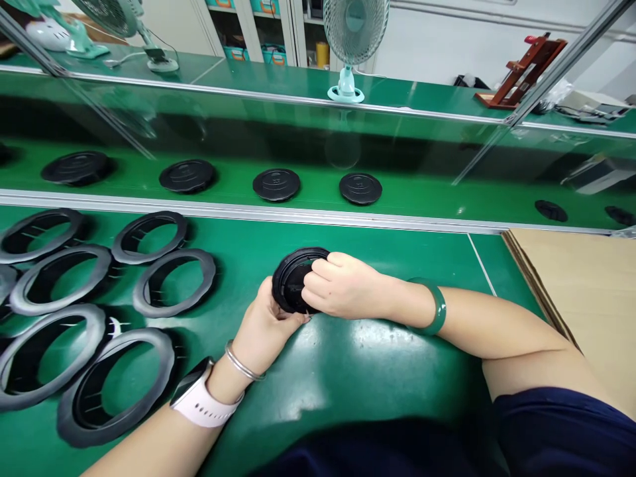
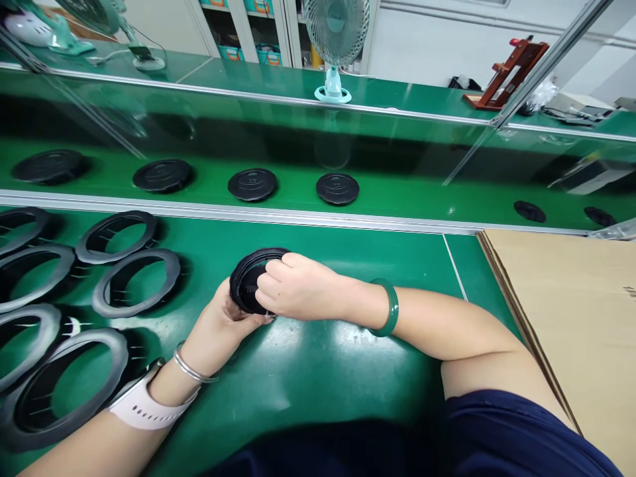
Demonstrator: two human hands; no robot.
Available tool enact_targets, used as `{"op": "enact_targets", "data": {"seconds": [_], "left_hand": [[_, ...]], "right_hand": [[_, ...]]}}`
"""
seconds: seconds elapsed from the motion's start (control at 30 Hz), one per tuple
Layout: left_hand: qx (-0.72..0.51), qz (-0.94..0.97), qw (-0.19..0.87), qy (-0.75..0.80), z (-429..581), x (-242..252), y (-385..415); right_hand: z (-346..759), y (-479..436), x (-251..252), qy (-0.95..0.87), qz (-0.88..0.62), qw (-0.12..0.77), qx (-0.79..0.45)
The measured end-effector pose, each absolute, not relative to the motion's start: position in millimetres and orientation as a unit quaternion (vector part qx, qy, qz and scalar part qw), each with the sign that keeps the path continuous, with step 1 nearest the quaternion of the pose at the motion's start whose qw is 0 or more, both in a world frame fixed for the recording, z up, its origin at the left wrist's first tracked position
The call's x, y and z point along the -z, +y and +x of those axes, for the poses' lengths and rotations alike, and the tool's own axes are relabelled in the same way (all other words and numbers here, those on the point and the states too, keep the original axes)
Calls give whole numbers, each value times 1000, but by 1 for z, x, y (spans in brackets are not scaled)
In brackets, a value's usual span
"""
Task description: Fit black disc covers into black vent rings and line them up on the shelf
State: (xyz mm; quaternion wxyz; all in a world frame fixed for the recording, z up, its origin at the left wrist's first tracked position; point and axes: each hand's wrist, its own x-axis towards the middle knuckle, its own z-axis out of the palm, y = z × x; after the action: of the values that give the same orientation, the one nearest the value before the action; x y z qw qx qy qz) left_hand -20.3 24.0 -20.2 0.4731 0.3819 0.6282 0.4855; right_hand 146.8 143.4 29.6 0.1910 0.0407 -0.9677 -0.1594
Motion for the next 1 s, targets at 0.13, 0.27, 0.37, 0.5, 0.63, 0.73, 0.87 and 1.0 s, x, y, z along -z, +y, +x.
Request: {"op": "enact_targets", "data": {"seconds": [0.13,0.27,0.37,0.5,0.63,0.73,0.87,1.0], "left_hand": [[-501,338,525,599,-20,14,26],[-509,311,539,595,-20,10,28],[-506,317,533,599,-19,10,28],[-501,337,514,609,-19,14,27],[-495,348,511,610,-21,20,25],[-491,359,507,611,-22,21,24],[-482,370,507,611,-23,19,23],[-471,370,507,620,-25,18,22]], "right_hand": [[146,147,-22,-957,56,228,170],[146,148,-20,-953,57,241,174],[147,147,-26,-955,55,234,172],[147,150,-33,-961,55,216,162],[147,152,-31,-969,49,195,141],[146,153,-30,-976,41,172,124],[147,153,-27,-984,25,152,93],[145,151,-20,-987,-5,146,64]]}}
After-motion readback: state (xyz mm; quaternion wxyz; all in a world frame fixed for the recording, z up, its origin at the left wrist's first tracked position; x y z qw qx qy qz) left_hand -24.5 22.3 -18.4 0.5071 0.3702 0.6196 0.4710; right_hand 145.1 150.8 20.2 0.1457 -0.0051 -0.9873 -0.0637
